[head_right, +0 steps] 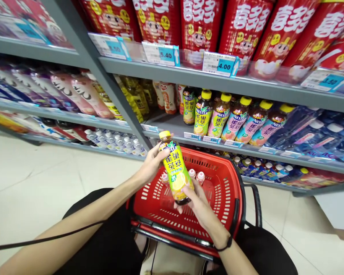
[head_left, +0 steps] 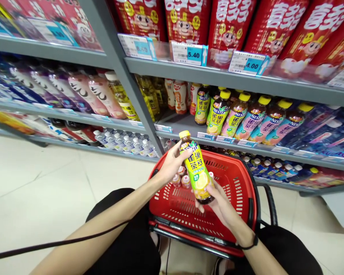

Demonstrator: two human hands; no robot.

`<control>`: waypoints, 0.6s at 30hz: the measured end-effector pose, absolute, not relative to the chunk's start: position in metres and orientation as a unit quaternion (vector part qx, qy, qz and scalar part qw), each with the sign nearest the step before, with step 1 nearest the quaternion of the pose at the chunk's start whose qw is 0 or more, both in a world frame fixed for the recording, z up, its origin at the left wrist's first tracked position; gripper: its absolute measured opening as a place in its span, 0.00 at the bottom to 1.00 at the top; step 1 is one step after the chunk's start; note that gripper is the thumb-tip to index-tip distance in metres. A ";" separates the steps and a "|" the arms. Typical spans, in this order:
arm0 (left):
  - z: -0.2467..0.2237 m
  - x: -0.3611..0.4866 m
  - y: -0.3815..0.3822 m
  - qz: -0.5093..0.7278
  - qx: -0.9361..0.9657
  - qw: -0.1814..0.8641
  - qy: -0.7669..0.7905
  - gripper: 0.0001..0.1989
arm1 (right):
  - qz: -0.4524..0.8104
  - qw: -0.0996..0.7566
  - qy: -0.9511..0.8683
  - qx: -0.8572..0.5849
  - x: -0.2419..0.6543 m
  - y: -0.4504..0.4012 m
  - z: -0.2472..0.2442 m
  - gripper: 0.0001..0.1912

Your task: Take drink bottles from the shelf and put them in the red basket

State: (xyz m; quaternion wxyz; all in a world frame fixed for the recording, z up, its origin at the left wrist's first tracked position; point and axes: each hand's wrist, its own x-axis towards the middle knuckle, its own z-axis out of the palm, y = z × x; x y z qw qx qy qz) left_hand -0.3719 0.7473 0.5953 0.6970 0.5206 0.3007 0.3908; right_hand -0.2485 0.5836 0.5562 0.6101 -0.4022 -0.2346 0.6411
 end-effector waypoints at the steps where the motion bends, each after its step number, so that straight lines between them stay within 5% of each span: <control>1: 0.596 -0.372 0.747 0.405 0.529 0.684 0.299 0.36 | 0.628 0.617 -0.230 -0.415 -0.249 0.584 0.555 0.30; 4: 0.595 -0.373 0.746 0.425 0.546 0.658 0.297 0.39 | 0.611 0.620 -0.231 -0.435 -0.249 0.585 0.554 0.35; 11: 0.593 -0.378 0.746 0.376 0.555 0.698 0.251 0.27 | 0.627 0.609 -0.253 -0.416 -0.245 0.580 0.554 0.26; 18: 0.599 -0.374 0.738 0.352 0.472 0.791 0.167 0.35 | 0.715 0.580 -0.207 -0.332 -0.244 0.578 0.545 0.31</control>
